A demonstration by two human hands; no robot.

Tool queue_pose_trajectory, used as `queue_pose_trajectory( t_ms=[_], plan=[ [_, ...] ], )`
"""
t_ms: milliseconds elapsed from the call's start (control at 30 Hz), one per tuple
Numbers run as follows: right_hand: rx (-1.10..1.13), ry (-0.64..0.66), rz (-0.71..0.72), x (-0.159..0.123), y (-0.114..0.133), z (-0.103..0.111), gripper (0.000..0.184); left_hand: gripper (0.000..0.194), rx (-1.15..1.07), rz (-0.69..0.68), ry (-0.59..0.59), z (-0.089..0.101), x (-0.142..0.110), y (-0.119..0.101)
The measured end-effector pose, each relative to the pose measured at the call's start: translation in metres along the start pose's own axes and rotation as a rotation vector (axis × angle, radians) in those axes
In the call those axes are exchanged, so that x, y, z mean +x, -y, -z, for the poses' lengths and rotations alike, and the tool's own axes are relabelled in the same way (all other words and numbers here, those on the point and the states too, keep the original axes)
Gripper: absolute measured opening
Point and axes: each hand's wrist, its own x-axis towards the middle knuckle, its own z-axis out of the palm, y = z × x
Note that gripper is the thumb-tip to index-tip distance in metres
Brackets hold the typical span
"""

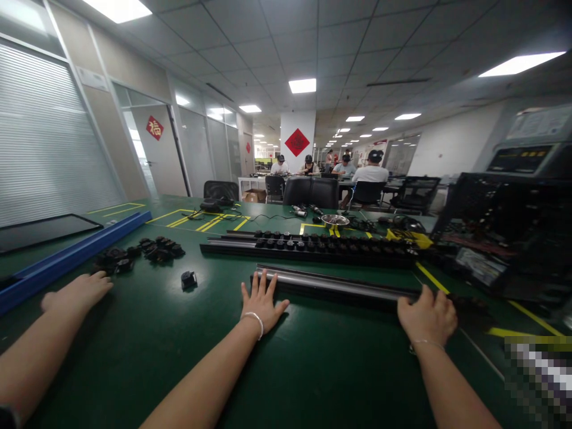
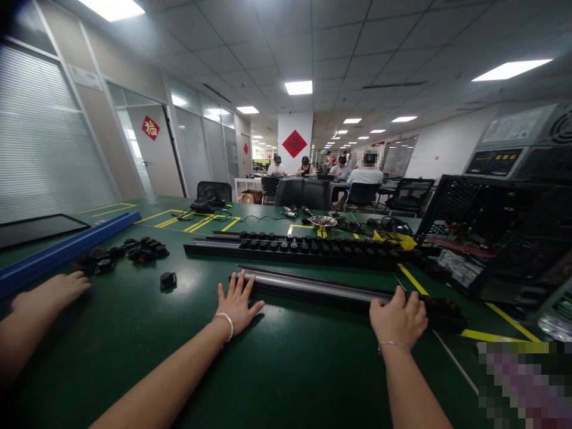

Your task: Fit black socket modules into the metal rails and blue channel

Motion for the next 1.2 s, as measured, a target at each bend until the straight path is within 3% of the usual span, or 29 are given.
queue_pose_trajectory(
  t_ms=[767, 1000, 1200],
  plan=[
    [0.074, 0.079, 0.011, -0.002, 0.014, 0.014, 0.050, 0.067, 0.013, -0.036, -0.039, 0.002, -0.001, 0.002],
    [0.055, 0.106, 0.055, -0.004, 0.021, 0.011, 0.054, 0.067, -0.001, -0.040, -0.049, 0.003, -0.001, 0.003],
    [0.008, 0.171, -0.003, 0.000, 0.019, 0.007, 0.057, 0.066, -0.022, -0.042, -0.046, 0.003, 0.001, 0.004]
  ],
)
